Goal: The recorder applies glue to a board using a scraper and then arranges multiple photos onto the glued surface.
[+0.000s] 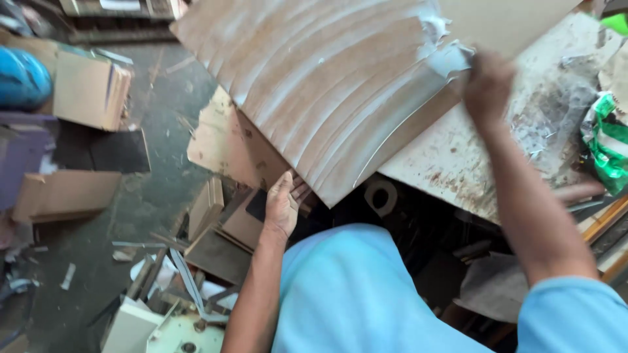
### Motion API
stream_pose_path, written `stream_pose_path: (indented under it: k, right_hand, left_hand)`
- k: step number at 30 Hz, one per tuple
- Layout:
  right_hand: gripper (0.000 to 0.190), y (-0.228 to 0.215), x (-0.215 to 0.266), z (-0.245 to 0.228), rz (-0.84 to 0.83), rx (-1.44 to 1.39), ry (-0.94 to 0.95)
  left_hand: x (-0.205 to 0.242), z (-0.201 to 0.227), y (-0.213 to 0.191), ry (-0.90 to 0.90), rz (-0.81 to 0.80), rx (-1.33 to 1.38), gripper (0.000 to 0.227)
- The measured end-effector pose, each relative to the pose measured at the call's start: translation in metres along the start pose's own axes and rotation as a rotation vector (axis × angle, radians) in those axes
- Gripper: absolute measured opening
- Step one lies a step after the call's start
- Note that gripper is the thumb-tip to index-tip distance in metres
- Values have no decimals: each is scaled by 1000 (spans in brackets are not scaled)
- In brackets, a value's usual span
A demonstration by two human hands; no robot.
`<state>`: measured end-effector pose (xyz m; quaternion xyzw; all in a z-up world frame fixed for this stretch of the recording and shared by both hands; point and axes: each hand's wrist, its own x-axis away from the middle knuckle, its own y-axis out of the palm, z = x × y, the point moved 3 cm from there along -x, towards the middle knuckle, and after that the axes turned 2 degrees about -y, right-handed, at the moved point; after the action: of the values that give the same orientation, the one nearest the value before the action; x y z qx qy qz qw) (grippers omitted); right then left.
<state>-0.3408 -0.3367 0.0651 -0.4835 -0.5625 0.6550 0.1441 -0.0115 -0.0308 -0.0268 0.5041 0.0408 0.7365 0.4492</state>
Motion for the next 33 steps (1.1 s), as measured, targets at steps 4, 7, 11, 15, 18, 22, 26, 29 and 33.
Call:
stream_pose_path:
  k: [4, 7, 11, 15, 18, 22, 26, 29, 33]
  right_hand:
    - [21, 35, 4, 21, -313, -162, 601]
    - [20, 56, 51, -60, -96, -66, 157]
    - [35, 22, 47, -149, -135, -253, -168]
    - [14, 62, -18, -2, -105, -146, 186]
    - [13, 64, -55, 27, -28, -150, 329]
    - [22, 107, -3, -69, -144, -9, 199]
    - [15, 101, -5, -108, -189, -398, -18]
    - [13, 134, -66, -11, -178, -275, 88]
    - [13, 133, -134, 16, -128, -64, 211]
  left_hand:
    - [-23, -16, -14, 58, 77, 17, 41]
    - [-28, -13, -18, 99, 140, -3, 34]
    - [-19, -6, -29, 140, 238, -158, 35]
    - [1, -1, -53, 133, 296, -188, 39]
    - [11, 6, -71, 102, 320, -188, 39]
    - [23, 2, -89, 57, 383, -134, 36]
    - [22, -25, -125, 108, 430, -119, 33]
    - [-4, -50, -150, 185, 458, -10, 30]
    - [-29, -69, -163, 50, 460, 298, 30]
